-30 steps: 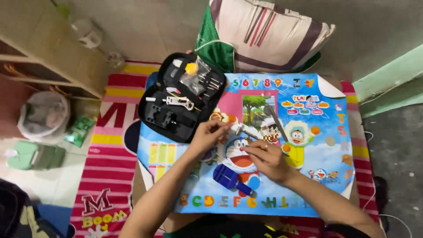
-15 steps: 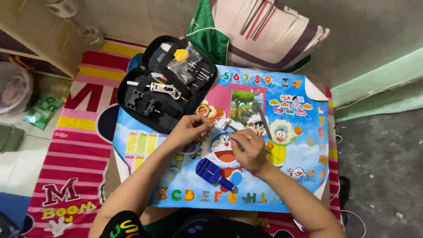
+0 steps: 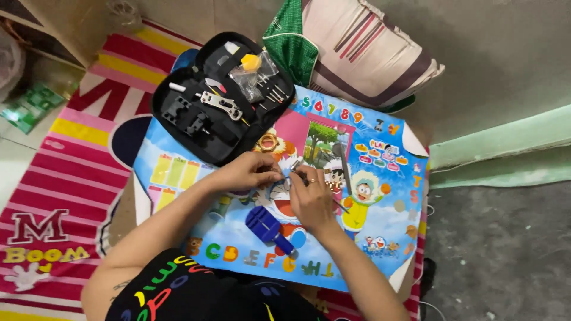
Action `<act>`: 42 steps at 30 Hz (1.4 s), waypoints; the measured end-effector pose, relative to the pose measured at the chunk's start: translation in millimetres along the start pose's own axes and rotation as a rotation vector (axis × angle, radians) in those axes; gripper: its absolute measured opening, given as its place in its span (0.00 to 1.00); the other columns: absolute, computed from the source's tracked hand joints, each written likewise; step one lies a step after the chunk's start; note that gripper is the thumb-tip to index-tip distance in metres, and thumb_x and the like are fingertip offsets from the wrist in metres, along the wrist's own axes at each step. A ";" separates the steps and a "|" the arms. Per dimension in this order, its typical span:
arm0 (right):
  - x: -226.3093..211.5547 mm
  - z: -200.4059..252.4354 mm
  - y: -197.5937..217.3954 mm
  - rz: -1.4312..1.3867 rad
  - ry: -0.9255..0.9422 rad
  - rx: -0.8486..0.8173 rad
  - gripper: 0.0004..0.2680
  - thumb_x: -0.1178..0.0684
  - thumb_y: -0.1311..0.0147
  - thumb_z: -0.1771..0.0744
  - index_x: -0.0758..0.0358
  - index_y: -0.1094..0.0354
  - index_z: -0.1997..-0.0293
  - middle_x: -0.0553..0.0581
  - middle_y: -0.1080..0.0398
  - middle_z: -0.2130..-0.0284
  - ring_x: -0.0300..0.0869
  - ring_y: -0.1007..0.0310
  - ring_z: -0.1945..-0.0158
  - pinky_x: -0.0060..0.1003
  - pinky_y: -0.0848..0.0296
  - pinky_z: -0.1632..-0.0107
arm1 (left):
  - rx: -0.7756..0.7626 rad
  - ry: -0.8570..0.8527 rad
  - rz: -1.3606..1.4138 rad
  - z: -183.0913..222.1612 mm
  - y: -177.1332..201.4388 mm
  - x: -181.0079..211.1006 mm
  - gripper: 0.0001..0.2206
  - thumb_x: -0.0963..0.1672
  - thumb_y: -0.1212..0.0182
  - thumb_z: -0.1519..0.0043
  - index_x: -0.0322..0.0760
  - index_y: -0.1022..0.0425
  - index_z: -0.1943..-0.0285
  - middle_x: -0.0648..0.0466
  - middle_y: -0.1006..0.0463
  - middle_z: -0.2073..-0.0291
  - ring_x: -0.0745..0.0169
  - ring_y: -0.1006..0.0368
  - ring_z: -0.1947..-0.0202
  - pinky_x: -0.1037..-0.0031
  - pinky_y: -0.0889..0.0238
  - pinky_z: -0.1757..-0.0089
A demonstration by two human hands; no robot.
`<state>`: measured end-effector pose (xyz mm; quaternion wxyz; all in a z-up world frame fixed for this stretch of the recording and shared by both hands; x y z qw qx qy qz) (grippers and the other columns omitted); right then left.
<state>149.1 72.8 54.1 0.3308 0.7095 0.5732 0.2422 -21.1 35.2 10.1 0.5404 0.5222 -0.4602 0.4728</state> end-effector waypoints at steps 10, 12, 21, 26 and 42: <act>0.2 24.9 6.7 -0.158 -0.008 0.086 0.04 0.61 0.41 0.34 0.65 0.25 0.57 0.60 0.29 0.62 0.50 0.28 0.65 0.40 0.26 0.62 | -0.070 -0.016 -0.358 4.4 -7.1 8.5 0.07 0.46 0.33 0.41 0.38 0.17 0.62 0.45 0.16 0.71 0.38 0.19 0.63 0.57 0.28 0.59; 0.9 26.7 35.0 -0.267 -0.036 0.067 0.03 0.61 0.41 0.35 0.64 0.24 0.60 0.59 0.28 0.63 0.51 0.26 0.66 0.40 0.24 0.62 | -0.046 -0.081 -0.395 -1.5 -11.5 12.7 0.09 0.47 0.35 0.40 0.37 0.18 0.61 0.42 0.17 0.69 0.34 0.21 0.61 0.53 0.29 0.59; -12.0 28.5 29.0 -0.537 -0.132 0.056 0.01 0.64 0.41 0.36 0.67 0.24 0.65 0.59 0.25 0.66 0.51 0.23 0.68 0.39 0.22 0.64 | -0.059 -0.063 -0.260 -3.3 -7.4 -18.6 0.06 0.46 0.32 0.40 0.40 0.16 0.60 0.48 0.17 0.70 0.48 0.19 0.65 0.63 0.28 0.60; -1.3 44.1 14.6 -0.515 -0.165 0.019 0.02 0.62 0.41 0.36 0.64 0.23 0.65 0.57 0.25 0.66 0.49 0.23 0.68 0.39 0.22 0.65 | -0.036 0.010 -0.145 -1.9 -5.4 -7.4 0.04 0.44 0.32 0.40 0.40 0.16 0.61 0.53 0.18 0.75 0.61 0.20 0.70 0.71 0.28 0.62; -0.6 21.8 29.1 -0.527 -0.177 0.078 0.03 0.63 0.40 0.34 0.65 0.26 0.60 0.56 0.24 0.69 0.49 0.26 0.72 0.37 0.26 0.70 | -0.120 -0.213 -0.352 11.0 -38.7 36.8 0.04 0.43 0.35 0.39 0.38 0.18 0.62 0.47 0.20 0.71 0.44 0.22 0.66 0.61 0.28 0.62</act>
Point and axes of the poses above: each hand's wrist, its own z-axis away from the middle knuckle, its own y-axis out of the back of the hand, x = y × z, the point moved 5 cm from there along -z, towards the middle knuckle
